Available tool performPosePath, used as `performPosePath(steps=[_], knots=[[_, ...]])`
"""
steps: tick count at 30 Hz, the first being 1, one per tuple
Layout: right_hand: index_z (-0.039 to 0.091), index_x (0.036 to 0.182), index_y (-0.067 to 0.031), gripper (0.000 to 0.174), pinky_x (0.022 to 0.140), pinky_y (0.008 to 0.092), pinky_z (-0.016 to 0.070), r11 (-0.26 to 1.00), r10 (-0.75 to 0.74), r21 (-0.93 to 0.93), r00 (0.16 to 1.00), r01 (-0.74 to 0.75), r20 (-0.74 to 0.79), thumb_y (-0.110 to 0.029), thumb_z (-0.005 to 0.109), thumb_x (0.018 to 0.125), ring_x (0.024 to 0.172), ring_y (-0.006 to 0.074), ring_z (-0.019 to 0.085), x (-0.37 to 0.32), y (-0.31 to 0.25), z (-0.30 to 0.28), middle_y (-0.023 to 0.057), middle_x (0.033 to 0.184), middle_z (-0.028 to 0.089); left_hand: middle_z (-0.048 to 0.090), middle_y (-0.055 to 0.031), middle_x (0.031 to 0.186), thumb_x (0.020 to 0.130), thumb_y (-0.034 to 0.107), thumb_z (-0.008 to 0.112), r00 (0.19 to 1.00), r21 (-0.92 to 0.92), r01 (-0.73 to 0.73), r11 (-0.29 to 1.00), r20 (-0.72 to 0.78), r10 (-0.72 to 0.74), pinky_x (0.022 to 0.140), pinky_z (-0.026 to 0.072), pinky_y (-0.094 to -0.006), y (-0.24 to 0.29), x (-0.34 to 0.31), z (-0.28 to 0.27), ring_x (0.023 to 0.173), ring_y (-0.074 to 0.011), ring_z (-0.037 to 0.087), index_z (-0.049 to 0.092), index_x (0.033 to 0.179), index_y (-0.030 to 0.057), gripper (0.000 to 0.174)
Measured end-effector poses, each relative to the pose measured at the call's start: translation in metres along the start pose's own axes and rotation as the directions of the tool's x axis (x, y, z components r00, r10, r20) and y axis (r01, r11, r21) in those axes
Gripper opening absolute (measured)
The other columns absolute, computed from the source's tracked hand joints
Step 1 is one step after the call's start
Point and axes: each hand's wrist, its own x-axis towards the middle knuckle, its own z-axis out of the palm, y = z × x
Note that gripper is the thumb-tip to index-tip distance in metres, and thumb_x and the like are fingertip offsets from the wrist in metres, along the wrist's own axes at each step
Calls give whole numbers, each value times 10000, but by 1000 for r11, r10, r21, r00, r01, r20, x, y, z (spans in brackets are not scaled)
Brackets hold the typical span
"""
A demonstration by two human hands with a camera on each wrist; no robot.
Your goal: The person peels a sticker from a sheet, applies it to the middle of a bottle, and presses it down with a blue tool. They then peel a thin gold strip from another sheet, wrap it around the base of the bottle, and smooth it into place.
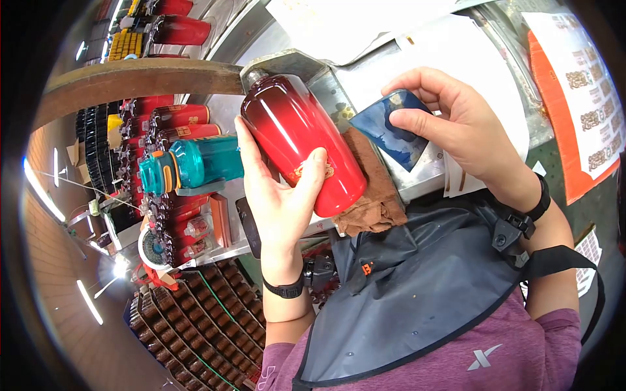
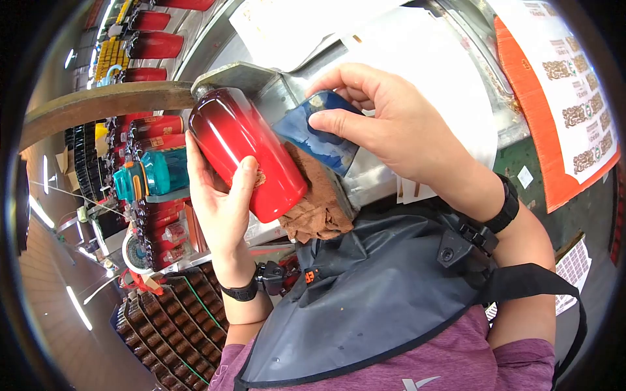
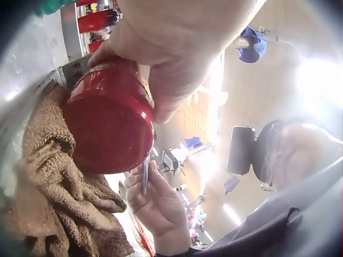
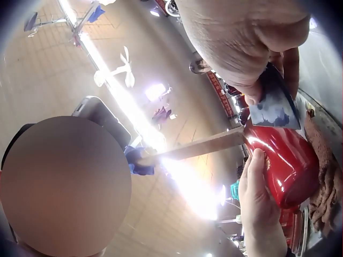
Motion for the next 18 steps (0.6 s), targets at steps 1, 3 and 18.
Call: performPosePath(steps=[1, 3, 18], knots=[[614, 1203, -14, 276, 827, 201, 505, 1000, -1, 9, 1000, 1, 2, -77, 677, 941, 936, 45, 592, 0, 1, 0, 5, 1029, 643, 483, -186, 1402, 804, 65, 799, 1000, -1, 11, 1000, 3, -11, 1042, 452, -360, -1, 0, -1, 1210, -232, 544, 143, 1567, -39, 1011], [614, 1204, -14, 278, 825, 202, 505, 1000, -3, 18, 1000, 2, 5, -79, 679, 941, 934, 46, 592, 0, 1, 0, 5, 1029, 643, 481, -186, 1404, 808, 57, 793, 1000, -15, 9, 1000, 2, -9, 1042, 452, -360, -2, -1, -1, 1211, -231, 543, 141, 1568, -37, 1006], [640, 1113, 10, 230, 781, 243, 515, 986, 43, 153, 993, -60, 109, -86, 687, 910, 859, 85, 623, 5, 14, 21, 44, 948, 686, 389, -198, 1502, 861, 5, 713, 998, -56, -44, 997, 31, 46, 1102, 396, -377, -12, -1, -6, 1314, -248, 469, 128, 1582, -7, 929]])
